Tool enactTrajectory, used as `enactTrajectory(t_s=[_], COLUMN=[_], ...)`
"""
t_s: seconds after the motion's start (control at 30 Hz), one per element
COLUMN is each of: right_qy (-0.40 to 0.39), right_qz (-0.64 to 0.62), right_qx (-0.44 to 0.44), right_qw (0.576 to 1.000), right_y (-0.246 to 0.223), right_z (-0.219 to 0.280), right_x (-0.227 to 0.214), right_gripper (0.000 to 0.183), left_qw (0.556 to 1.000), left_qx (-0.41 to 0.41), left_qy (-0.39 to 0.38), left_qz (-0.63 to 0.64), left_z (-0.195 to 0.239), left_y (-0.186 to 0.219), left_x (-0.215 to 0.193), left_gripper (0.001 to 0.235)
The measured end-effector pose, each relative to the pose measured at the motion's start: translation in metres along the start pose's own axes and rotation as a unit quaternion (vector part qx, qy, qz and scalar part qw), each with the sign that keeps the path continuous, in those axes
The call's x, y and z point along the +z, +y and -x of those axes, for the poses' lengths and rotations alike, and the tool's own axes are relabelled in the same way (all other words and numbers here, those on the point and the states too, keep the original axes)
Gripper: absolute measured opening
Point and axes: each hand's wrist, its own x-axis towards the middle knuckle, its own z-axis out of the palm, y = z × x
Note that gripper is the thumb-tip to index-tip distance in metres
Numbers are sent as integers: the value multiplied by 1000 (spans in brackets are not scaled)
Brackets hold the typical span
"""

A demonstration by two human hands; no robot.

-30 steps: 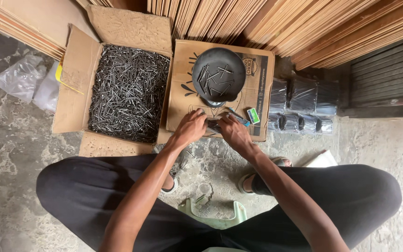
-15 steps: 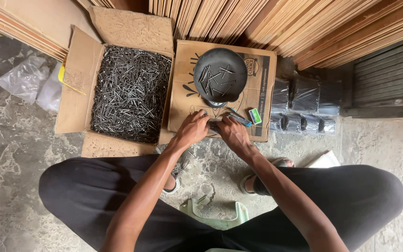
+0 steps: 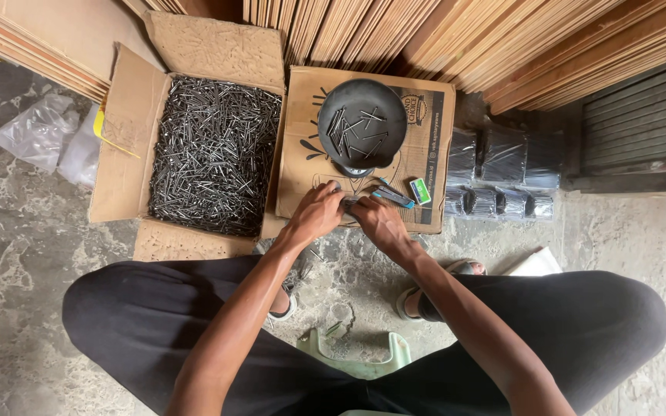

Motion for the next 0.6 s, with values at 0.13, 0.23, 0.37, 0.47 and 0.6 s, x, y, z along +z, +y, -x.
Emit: enactTrajectory(t_s=[0.13,0.23,0.37,0.47,0.6], right_qy=[-34,-57,-79,-97,-127], right_qz=[-62,-76,-59,-87,-93], right_qx=[34,78,116,138,155], right_qw=[997,992,988,982,975], right_y=[-3,10,7,20,11], right_z=[1,3,3,5,-1], right_x=[-11,-6,-22,-1,-46], right_gripper=[7,8,11,13,14], left_qw=[1000,1000,994,993,990], left_qx=[0,2,-6,-21,-46], left_qy=[-6,-28,-104,-99,-92], left_qz=[-13,3,33,59,99], left_z=[9,9,24,25,21], left_y=[25,31,69,67,56], left_x=[-25,-52,-117,-116,-97], left_gripper=[17,14,22,25,29])
